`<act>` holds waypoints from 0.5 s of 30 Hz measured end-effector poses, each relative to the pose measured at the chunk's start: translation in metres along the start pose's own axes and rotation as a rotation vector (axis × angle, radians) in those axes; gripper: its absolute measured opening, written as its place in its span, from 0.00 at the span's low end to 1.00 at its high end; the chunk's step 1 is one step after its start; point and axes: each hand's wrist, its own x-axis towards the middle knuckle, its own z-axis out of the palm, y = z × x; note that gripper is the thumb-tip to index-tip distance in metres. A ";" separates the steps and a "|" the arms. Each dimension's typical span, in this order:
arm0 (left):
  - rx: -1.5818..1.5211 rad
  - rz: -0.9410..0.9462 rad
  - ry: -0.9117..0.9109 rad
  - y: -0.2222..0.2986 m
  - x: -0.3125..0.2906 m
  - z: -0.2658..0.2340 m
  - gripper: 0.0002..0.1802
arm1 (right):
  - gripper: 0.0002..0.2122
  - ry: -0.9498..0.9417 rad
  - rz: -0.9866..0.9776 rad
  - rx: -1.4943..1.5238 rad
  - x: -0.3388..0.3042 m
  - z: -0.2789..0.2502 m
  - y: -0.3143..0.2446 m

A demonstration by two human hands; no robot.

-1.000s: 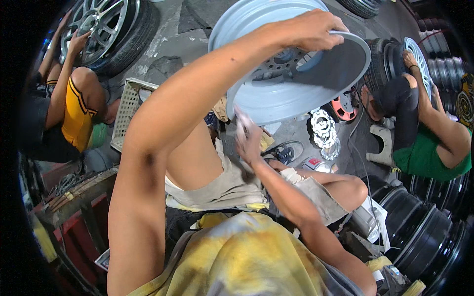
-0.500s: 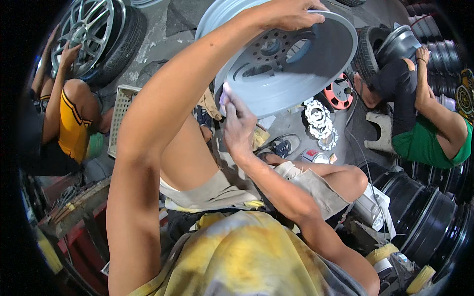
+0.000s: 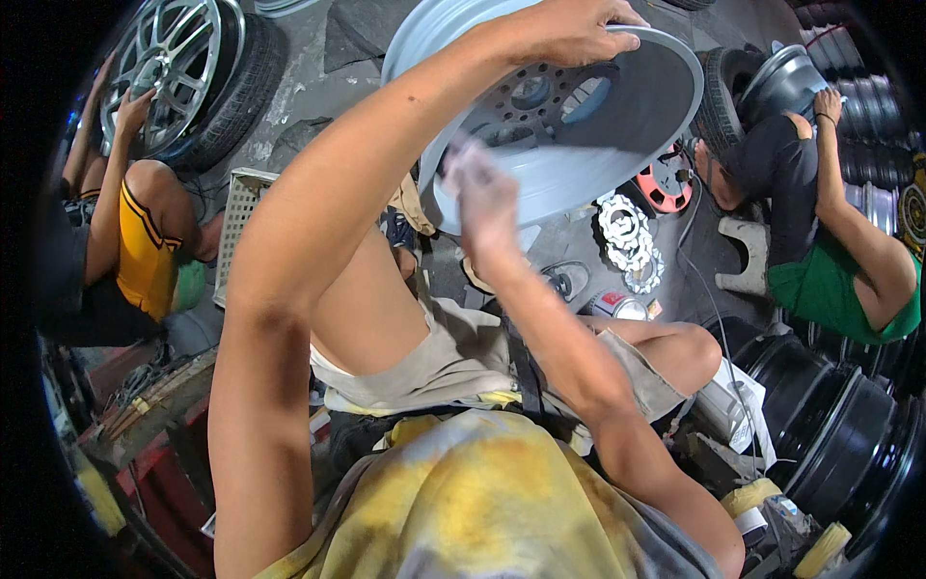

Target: The person sits on the floor and manually sands a silver car wheel using a piece of sandpaper. They rotate the wheel to sand the inner barrel, the face, and the central hub area. Other workers are visible in the background performing similar tasks.

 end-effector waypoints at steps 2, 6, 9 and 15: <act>-0.004 -0.002 0.009 -0.001 0.005 0.001 0.15 | 0.13 0.068 0.028 0.551 0.015 0.001 -0.038; -0.030 0.014 0.028 -0.005 0.005 -0.002 0.16 | 0.18 -0.288 -0.316 -0.501 -0.007 -0.060 0.123; -0.025 -0.016 0.013 -0.005 0.005 0.000 0.16 | 0.17 -0.213 -0.181 -1.079 0.028 -0.184 0.214; -0.038 -0.027 0.036 -0.008 0.004 0.004 0.15 | 0.13 -0.349 -0.161 -0.919 0.021 -0.074 0.140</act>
